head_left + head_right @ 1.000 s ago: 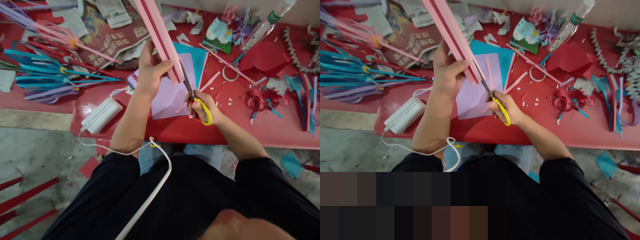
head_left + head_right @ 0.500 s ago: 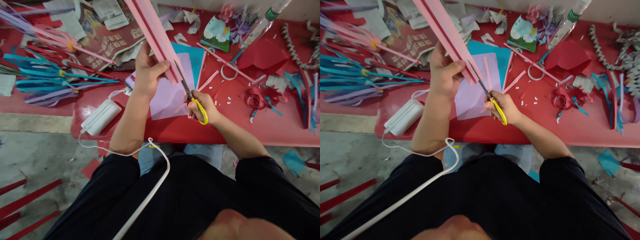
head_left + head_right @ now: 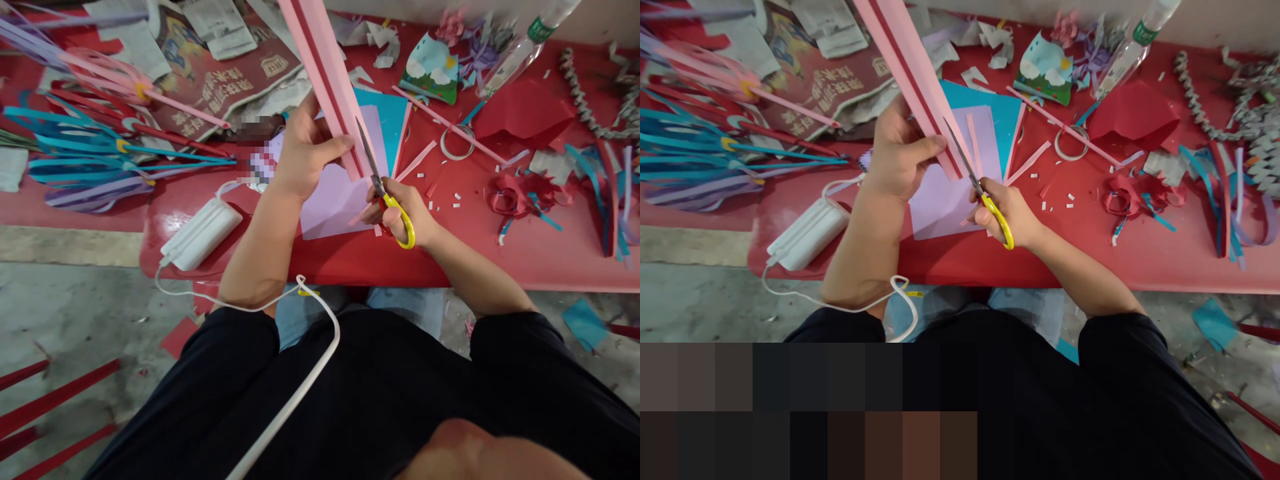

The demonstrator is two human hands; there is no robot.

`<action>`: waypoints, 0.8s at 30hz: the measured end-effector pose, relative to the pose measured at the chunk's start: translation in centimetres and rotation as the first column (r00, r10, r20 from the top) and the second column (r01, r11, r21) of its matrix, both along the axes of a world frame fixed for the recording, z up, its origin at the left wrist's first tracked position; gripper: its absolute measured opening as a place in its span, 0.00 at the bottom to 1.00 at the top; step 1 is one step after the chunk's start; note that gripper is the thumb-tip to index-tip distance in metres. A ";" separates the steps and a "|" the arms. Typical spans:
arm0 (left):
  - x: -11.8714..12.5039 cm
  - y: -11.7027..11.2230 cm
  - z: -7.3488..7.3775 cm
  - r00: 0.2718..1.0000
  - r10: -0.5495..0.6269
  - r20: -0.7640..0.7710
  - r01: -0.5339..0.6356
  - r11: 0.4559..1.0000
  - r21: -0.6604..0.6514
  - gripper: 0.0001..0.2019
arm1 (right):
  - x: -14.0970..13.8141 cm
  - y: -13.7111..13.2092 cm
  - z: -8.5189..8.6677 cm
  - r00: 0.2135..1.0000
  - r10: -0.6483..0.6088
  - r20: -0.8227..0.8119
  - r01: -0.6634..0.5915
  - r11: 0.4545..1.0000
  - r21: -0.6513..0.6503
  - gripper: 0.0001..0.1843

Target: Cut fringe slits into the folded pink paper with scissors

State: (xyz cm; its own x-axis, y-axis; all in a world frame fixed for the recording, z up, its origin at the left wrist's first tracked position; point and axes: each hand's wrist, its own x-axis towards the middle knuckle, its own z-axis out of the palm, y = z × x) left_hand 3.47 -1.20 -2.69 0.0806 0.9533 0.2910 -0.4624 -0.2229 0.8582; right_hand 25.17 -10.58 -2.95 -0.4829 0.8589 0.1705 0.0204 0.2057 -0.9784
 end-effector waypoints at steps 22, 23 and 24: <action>0.0 0.1 -0.4 0.997 -0.007 -0.078 0.003 0.998 -0.058 0.25 | -0.1 -0.2 0.5 0.999 -0.039 0.022 0.039 0.999 0.001 0.46; 0.0 0.1 -0.4 0.996 -0.014 -0.092 0.008 0.998 -0.065 0.26 | -0.1 -0.1 0.4 0.999 -0.028 0.030 0.027 0.999 0.026 0.46; 0.0 0.0 -0.4 0.994 -0.024 -0.104 0.017 0.997 -0.072 0.26 | 0.0 0.0 0.4 0.999 -0.022 0.038 0.020 0.999 0.051 0.46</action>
